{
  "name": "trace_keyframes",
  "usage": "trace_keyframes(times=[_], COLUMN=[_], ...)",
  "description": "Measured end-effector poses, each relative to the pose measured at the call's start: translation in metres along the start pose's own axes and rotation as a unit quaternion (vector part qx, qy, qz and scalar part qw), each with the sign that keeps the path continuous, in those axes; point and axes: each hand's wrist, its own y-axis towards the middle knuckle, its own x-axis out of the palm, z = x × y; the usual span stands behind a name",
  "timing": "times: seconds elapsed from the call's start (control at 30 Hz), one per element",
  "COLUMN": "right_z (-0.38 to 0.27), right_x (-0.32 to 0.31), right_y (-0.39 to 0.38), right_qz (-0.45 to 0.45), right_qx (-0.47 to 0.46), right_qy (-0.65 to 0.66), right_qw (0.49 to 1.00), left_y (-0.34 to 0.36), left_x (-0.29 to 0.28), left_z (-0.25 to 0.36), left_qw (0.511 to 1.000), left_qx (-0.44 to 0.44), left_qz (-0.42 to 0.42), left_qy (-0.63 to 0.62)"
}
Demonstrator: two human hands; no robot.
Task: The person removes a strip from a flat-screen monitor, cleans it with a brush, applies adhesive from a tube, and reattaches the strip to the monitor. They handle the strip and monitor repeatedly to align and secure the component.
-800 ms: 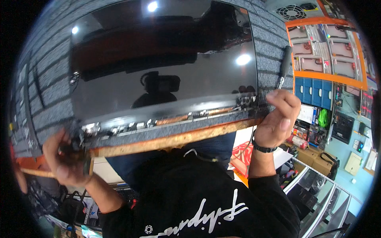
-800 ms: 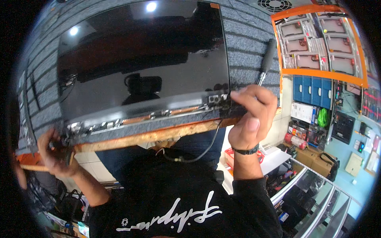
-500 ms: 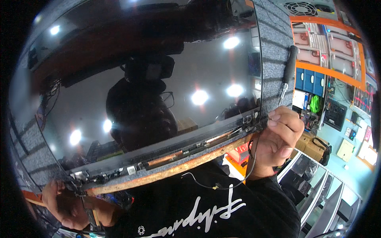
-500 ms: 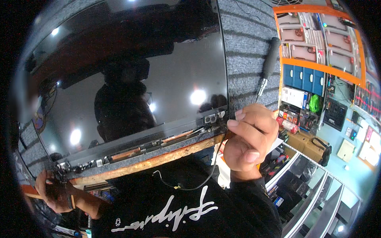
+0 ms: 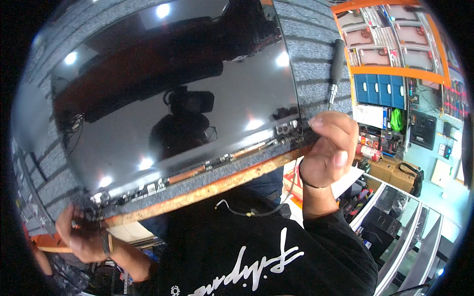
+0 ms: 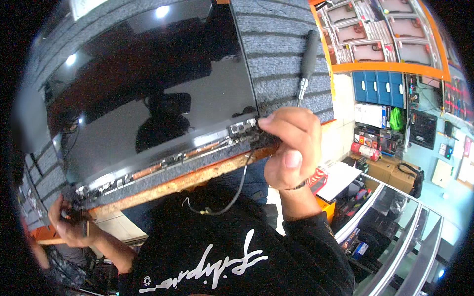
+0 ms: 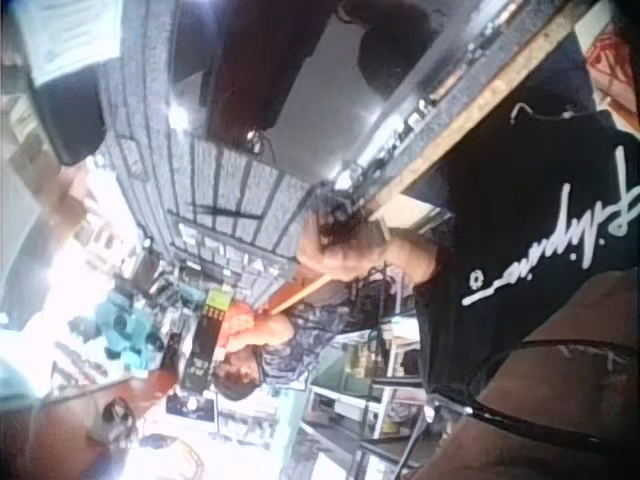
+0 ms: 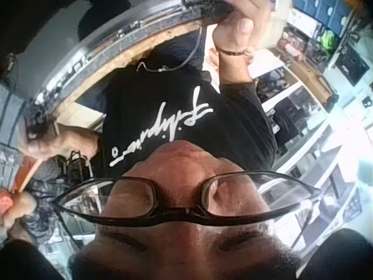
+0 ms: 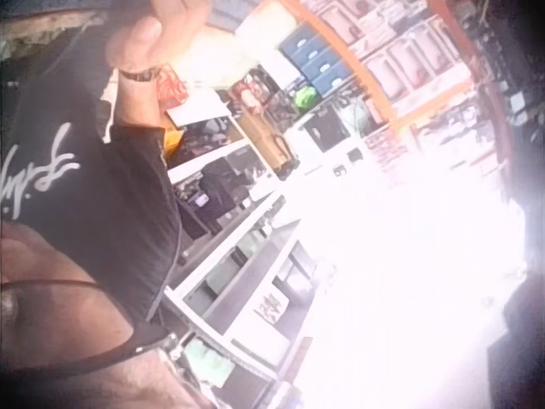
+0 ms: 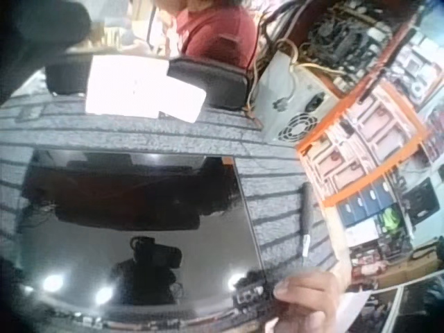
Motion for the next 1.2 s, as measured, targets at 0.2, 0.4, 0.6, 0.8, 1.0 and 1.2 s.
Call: trace_keyframes(times=[0.2, 0.4, 0.6, 0.8, 1.0, 1.2], right_z=[-0.005, -0.006, -0.008, -0.006, -0.003, -0.001], right_x=[0.003, 0.008, 0.011, 0.01, -0.005, 0.008], right_y=[0.007, 0.009, 0.002, -0.002, -0.002, 0.007], right_qz=[0.018, 0.014, 0.036, 0.043, 0.037, 0.029], right_qx=[0.019, 0.032, 0.075, 0.076, 0.062, 0.091], right_qy=[0.009, 0.022, 0.084, 0.096, 0.085, 0.182], right_qw=[1.0, 0.999, 0.993, 0.992, 0.994, 0.979], left_y=[0.013, 0.028, 0.007, -0.058, -0.113, -0.134], left_x=[0.026, 0.034, 0.007, -0.009, -0.017, -0.026], left_z=[0.013, 0.039, 0.043, 0.064, 0.057, 0.019], left_qw=[0.999, 0.997, 0.973, 0.98, 0.964, 0.935], left_qx=[-0.029, 0.034, 0.015, 0.012, -0.151, -0.204], left_qz=[0.023, 0.048, 0.129, 0.072, -0.034, -0.159], left_qy=[-0.014, -0.048, -0.189, -0.187, -0.218, -0.241])
